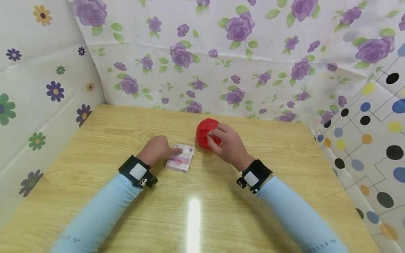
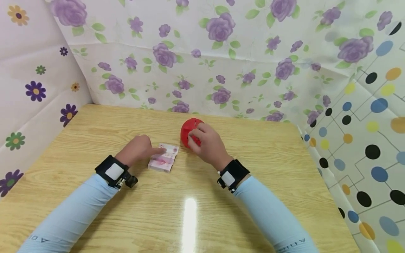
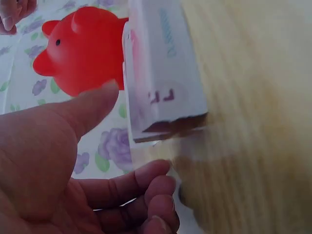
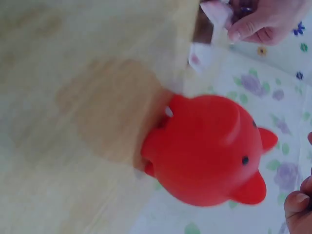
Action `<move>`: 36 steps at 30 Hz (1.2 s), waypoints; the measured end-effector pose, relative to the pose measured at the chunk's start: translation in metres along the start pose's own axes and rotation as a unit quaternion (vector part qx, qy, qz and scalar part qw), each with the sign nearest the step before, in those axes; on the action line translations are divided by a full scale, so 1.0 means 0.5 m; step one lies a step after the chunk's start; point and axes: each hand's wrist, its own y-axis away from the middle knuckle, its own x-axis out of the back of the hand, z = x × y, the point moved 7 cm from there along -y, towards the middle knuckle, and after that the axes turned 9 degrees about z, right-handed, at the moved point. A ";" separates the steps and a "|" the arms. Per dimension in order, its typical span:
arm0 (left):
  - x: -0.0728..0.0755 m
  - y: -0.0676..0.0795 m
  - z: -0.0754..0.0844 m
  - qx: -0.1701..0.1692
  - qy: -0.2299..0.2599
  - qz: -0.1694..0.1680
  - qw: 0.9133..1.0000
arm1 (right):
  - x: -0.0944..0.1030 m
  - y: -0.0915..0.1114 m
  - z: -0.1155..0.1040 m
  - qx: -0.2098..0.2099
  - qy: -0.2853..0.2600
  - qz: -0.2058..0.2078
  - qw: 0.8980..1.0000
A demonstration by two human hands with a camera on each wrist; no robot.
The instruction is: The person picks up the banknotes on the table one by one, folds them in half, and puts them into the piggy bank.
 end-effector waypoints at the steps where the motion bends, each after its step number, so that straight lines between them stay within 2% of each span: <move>1: -0.004 0.004 -0.001 0.005 -0.003 -0.011 1.000 | -0.005 0.003 -0.007 0.008 -0.002 -0.008 1.000; 5: -0.011 0.013 0.003 0.016 -0.014 -0.025 0.999 | -0.027 0.016 -0.035 0.034 -0.002 -0.044 0.998; 13: -0.020 0.015 0.011 0.013 -0.008 0.002 1.000 | -0.060 0.038 -0.063 0.047 -0.033 -0.083 0.995; 16: -0.021 0.016 0.012 0.009 0.009 0.007 1.000 | -0.066 0.041 -0.068 0.049 -0.044 -0.093 0.994; 21: -0.011 0.019 0.014 0.003 0.065 0.010 0.998 | -0.067 0.044 -0.073 0.048 -0.051 -0.101 0.992; 27: 0.011 0.027 0.035 -0.045 0.086 -0.003 0.995 | -0.069 0.040 -0.076 0.046 -0.061 -0.103 0.992; 31: 0.017 0.040 0.062 -0.089 0.070 -0.025 0.993 | -0.069 0.035 -0.078 0.045 -0.063 -0.098 0.992; 36: 0.023 0.068 0.100 -0.149 0.045 -0.046 0.987 | -0.066 0.028 -0.085 0.049 -0.076 -0.073 0.993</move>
